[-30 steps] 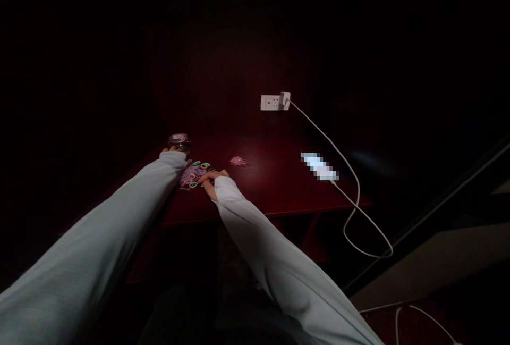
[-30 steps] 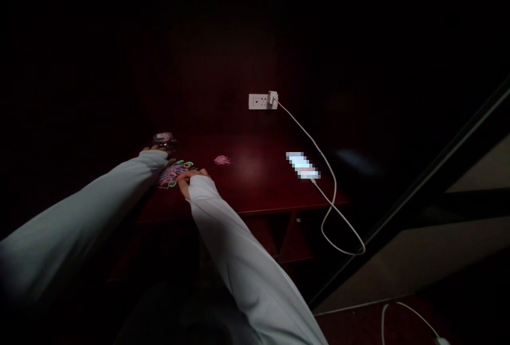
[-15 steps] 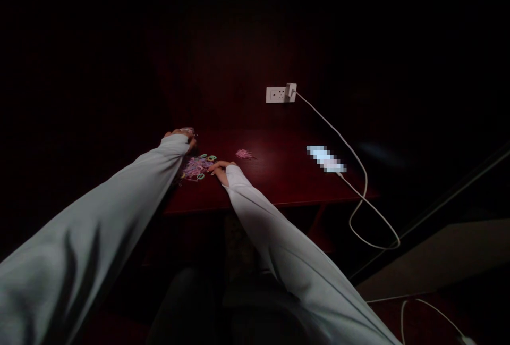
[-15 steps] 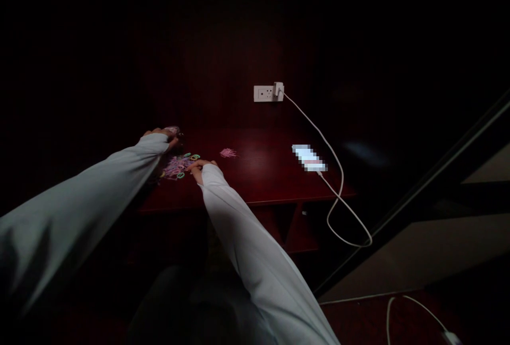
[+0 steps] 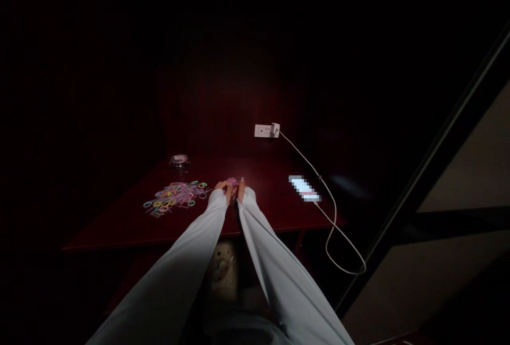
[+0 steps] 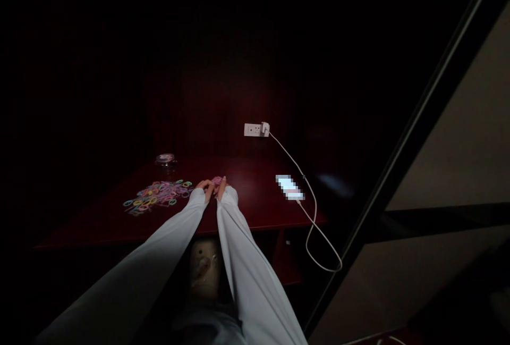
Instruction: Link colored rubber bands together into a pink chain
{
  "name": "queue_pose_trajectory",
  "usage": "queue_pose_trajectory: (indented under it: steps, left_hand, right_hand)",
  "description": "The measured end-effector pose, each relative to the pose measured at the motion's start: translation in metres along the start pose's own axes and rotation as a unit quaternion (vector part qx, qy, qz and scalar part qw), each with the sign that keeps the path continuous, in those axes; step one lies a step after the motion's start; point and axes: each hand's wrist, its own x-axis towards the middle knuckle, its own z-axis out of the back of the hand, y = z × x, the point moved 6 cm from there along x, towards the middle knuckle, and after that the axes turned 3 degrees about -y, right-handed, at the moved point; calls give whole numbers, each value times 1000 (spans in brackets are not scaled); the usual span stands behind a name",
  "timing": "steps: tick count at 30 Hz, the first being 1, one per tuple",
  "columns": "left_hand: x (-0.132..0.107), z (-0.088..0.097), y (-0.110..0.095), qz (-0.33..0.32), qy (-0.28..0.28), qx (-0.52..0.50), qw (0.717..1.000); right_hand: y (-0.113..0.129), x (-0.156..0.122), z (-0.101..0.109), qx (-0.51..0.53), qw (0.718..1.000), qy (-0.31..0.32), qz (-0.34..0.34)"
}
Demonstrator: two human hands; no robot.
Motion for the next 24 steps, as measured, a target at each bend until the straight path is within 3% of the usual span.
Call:
queue_pose_trajectory:
  steps: [8, 16, 24]
  left_hand:
    - [2, 0, 11, 32, 26, -49, 998]
    - [1, 1, 3, 21, 42, -73, 996]
    - [-14, 1, -7, -27, 55, -82, 995]
  right_hand:
    - [1, -5, 9, 96, 992, 76, -39]
    - [-10, -8, 17, -24, 995, 91, 41]
    - [-16, -5, 23, 23, 993, 78, 91]
